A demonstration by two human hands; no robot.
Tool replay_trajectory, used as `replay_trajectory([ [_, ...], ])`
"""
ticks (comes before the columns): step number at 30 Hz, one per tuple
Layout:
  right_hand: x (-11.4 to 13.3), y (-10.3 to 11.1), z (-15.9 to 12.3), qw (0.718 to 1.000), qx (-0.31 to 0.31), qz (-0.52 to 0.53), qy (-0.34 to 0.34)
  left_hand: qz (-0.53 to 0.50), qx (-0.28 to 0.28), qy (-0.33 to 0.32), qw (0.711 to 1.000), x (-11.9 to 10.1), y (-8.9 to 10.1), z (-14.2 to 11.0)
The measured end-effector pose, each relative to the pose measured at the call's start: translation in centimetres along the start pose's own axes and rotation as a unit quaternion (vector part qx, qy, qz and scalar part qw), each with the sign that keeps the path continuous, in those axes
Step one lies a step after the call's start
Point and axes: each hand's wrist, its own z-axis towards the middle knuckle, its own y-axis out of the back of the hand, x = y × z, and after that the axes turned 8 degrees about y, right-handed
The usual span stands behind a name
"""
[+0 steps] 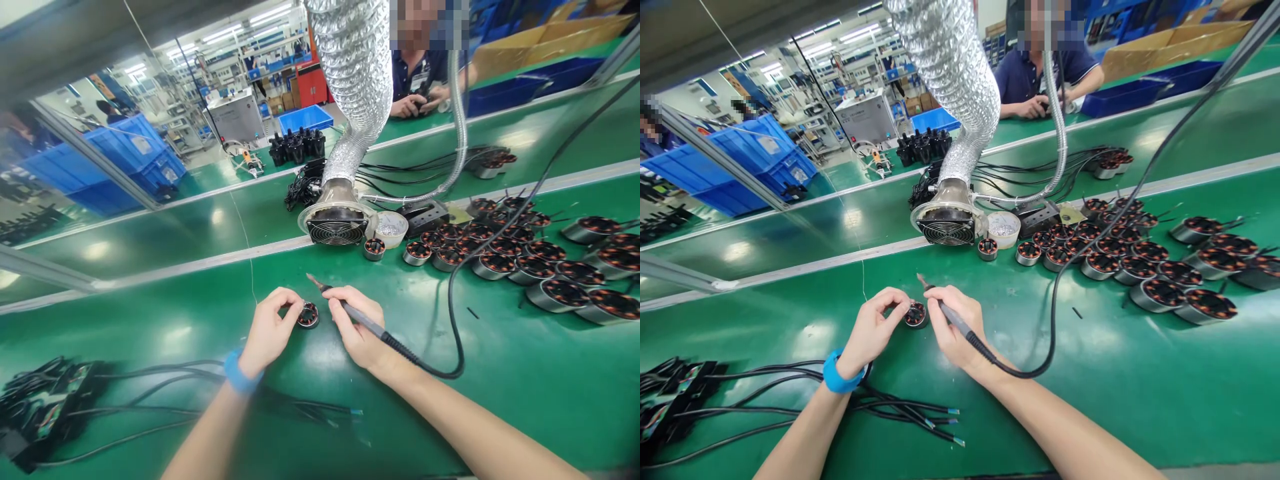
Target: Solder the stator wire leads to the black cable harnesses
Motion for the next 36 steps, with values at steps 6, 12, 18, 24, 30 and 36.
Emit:
replay_trajectory([
  [6,-1.4,-1.6,-0.9,0.992,0.124,0.016,-0.027,-0.006,0.000,-0.003,1.000,0.0,-0.1,0.0],
  [12,-2.3,-2.2,-1.3,0.982,0.178,0.062,-0.024,0.000,0.006,0.000,1.000,0.1,-0.2,0.1],
  [18,-2.5,-1.0,-0.4,0.979,0.200,0.039,0.001,0.022,-0.002,-0.016,1.000,0.0,0.8,0.0],
  [24,-2.3,1.1,1.2,0.956,0.275,-0.069,0.079,0.041,-0.023,0.020,0.999,1.3,1.1,0.4],
  [30,-2.3,0.7,0.9,0.956,0.264,-0.090,0.094,-0.053,0.018,0.097,0.994,1.9,1.5,1.0],
  [36,-2.7,0.7,0.7,0.962,0.251,-0.052,0.089,-0.014,0.118,0.109,0.987,-0.8,1.6,3.3],
])
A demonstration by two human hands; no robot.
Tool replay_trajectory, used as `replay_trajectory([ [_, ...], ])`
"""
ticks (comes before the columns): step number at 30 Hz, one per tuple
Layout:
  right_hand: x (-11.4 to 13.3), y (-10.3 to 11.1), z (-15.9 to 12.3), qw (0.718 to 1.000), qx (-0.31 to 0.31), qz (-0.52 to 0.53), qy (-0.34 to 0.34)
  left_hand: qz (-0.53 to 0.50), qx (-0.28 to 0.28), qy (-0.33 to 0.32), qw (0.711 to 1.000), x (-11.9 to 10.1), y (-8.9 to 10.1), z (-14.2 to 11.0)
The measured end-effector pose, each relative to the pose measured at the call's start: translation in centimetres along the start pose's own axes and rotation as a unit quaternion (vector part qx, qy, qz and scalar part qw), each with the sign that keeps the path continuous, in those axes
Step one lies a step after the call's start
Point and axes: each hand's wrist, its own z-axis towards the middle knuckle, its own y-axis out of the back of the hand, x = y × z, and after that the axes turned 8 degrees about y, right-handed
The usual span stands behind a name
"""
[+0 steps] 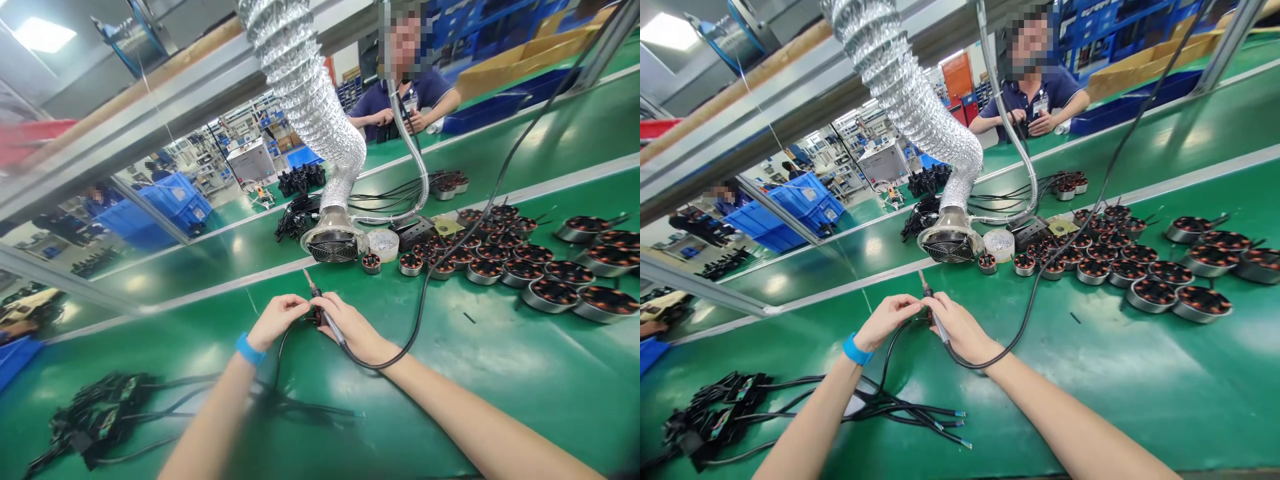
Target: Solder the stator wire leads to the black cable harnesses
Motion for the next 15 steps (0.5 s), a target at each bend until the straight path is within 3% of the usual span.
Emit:
replay_trajectory([
  [3,-0.4,-0.1,-0.2,1.000,-0.016,0.020,-0.003,0.049,0.089,0.015,0.995,-1.5,0.1,1.2],
  [6,-0.9,-0.1,-0.4,0.999,-0.020,0.034,-0.002,0.031,0.140,0.044,0.989,-1.8,0.7,1.9],
  [12,-1.0,-0.1,-0.3,0.999,-0.022,0.040,0.005,-0.070,0.144,0.063,0.985,1.1,1.8,2.3],
  [15,-1.0,-0.1,-0.3,0.999,-0.015,0.035,0.005,-0.045,0.142,0.041,0.988,1.6,1.9,2.0],
])
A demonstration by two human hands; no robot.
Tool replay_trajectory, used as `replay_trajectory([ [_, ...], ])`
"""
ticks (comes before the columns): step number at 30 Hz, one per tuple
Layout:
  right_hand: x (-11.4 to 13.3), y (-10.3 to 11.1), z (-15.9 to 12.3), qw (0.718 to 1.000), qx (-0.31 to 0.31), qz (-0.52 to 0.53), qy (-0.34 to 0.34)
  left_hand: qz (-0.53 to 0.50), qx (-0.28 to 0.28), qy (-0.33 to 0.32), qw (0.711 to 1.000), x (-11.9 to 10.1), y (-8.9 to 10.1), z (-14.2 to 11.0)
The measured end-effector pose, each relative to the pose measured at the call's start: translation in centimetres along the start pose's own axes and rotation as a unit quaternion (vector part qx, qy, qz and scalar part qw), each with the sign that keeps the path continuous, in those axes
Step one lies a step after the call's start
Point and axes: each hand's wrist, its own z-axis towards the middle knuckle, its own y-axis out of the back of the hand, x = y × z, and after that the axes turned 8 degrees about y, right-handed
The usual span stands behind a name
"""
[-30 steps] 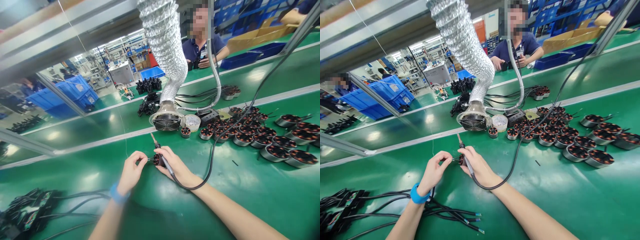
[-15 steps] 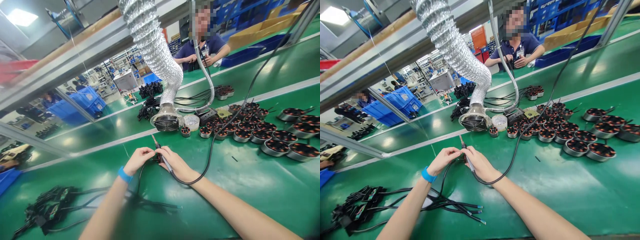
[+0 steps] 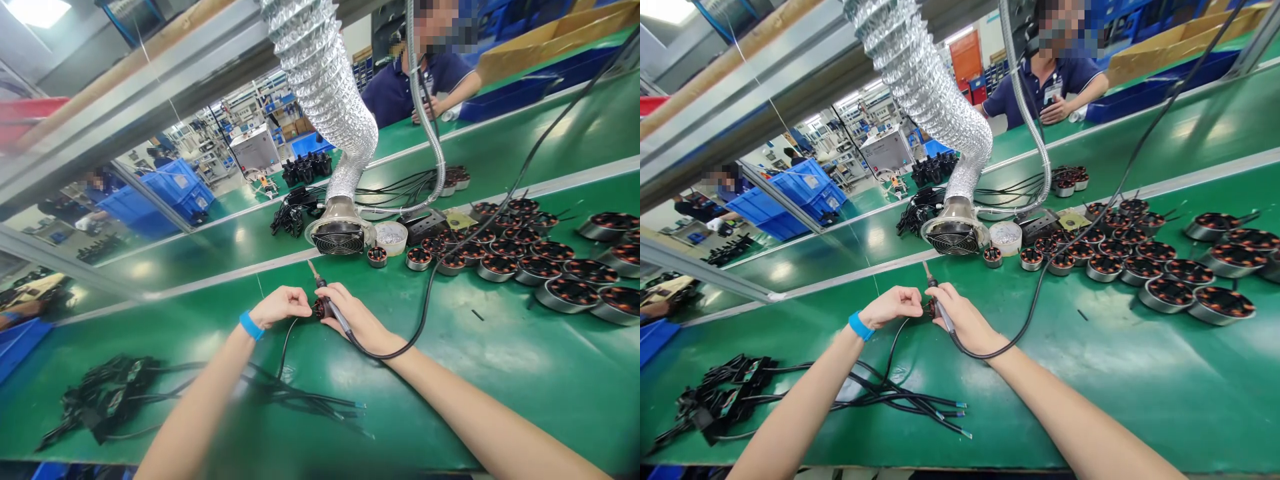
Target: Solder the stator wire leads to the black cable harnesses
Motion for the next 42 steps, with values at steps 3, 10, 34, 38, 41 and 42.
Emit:
replay_trajectory([
  [3,0.0,-0.1,-0.1,1.000,0.001,0.000,-0.002,0.101,0.009,-0.052,0.993,-0.9,0.0,-0.6],
  [10,-0.1,-0.1,-0.1,1.000,0.001,0.000,0.000,0.135,-0.009,-0.086,0.987,-1.4,-0.1,-1.0],
  [34,0.1,-0.2,-0.1,1.000,-0.021,-0.009,-0.007,0.043,-0.139,0.087,0.986,0.0,-5.0,-1.1],
  [38,0.2,-0.2,-0.2,1.000,-0.013,-0.012,-0.003,0.037,-0.105,0.046,0.993,0.2,-4.4,-1.9],
  [41,0.3,-0.2,-0.1,1.000,-0.008,-0.016,-0.003,0.034,-0.131,0.003,0.991,0.0,-3.9,-2.7],
  [42,0.3,-0.2,0.0,1.000,-0.007,-0.017,-0.004,0.044,-0.145,-0.018,0.988,-0.2,-3.9,-2.8],
])
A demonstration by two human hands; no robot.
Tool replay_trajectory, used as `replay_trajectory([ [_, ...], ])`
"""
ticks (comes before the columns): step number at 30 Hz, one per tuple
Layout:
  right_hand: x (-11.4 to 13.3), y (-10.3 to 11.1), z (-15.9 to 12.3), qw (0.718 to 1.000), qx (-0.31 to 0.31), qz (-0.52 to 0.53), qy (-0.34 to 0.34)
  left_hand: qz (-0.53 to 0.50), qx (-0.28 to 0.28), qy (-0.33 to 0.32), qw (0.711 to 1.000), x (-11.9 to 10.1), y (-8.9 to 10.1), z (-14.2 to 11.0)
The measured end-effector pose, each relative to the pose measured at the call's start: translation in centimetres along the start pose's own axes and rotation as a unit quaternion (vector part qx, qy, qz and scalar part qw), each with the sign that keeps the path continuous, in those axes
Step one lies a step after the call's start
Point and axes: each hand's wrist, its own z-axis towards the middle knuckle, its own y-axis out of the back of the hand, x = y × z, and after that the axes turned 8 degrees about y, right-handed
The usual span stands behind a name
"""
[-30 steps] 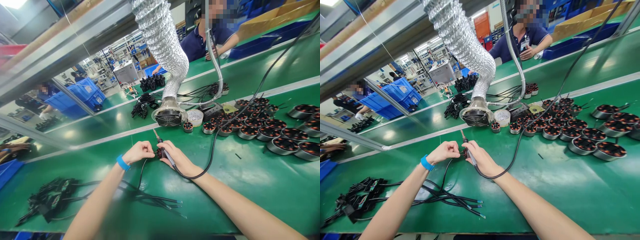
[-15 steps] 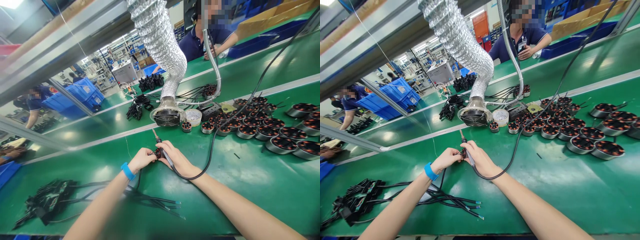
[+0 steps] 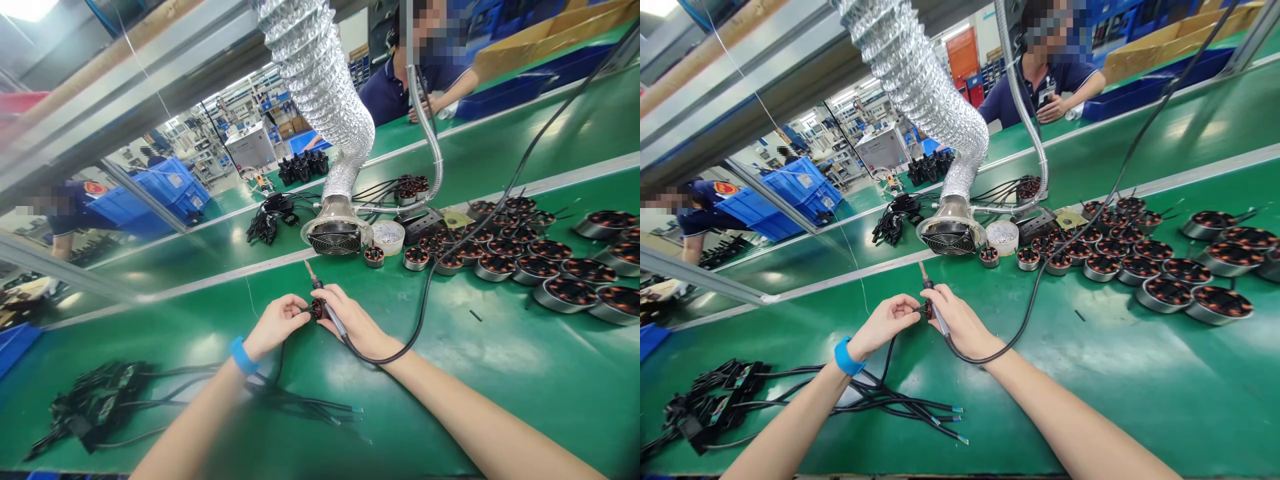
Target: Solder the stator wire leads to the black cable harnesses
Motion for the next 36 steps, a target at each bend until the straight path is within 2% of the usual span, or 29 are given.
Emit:
replay_trajectory([
  [1,0.0,-0.1,0.0,1.000,0.001,0.000,-0.001,0.011,-0.006,-0.021,1.000,-0.2,0.1,0.0],
  [3,0.0,-0.2,0.0,1.000,0.002,0.003,-0.002,0.029,0.016,-0.040,0.999,-0.5,0.3,0.1],
  [6,-0.1,-0.3,0.0,1.000,0.002,0.007,-0.003,0.006,0.083,-0.017,0.996,-0.7,0.5,0.8],
  [8,0.0,-0.2,0.0,1.000,0.005,0.010,-0.004,-0.018,0.096,0.007,0.995,-0.6,0.7,1.2],
  [15,0.2,0.0,0.1,1.000,0.016,0.009,-0.004,-0.014,0.076,0.019,0.997,-0.1,1.1,1.2],
  [18,0.1,-0.1,0.1,1.000,0.018,0.011,-0.005,0.068,0.073,-0.008,0.995,-0.6,1.4,0.7],
  [22,0.0,-0.2,0.1,1.000,0.022,0.012,-0.008,0.187,0.067,-0.049,0.979,-1.1,1.8,0.4],
  [25,0.2,-0.2,0.1,1.000,0.025,0.009,-0.007,0.168,0.062,-0.041,0.983,-0.7,1.9,0.6],
  [30,0.4,-0.1,0.3,1.000,0.026,0.007,0.001,0.128,0.017,-0.060,0.990,-0.2,1.6,0.9],
  [36,0.3,0.0,0.3,1.000,0.012,0.022,-0.001,0.098,0.070,-0.031,0.992,-1.0,1.0,1.2],
])
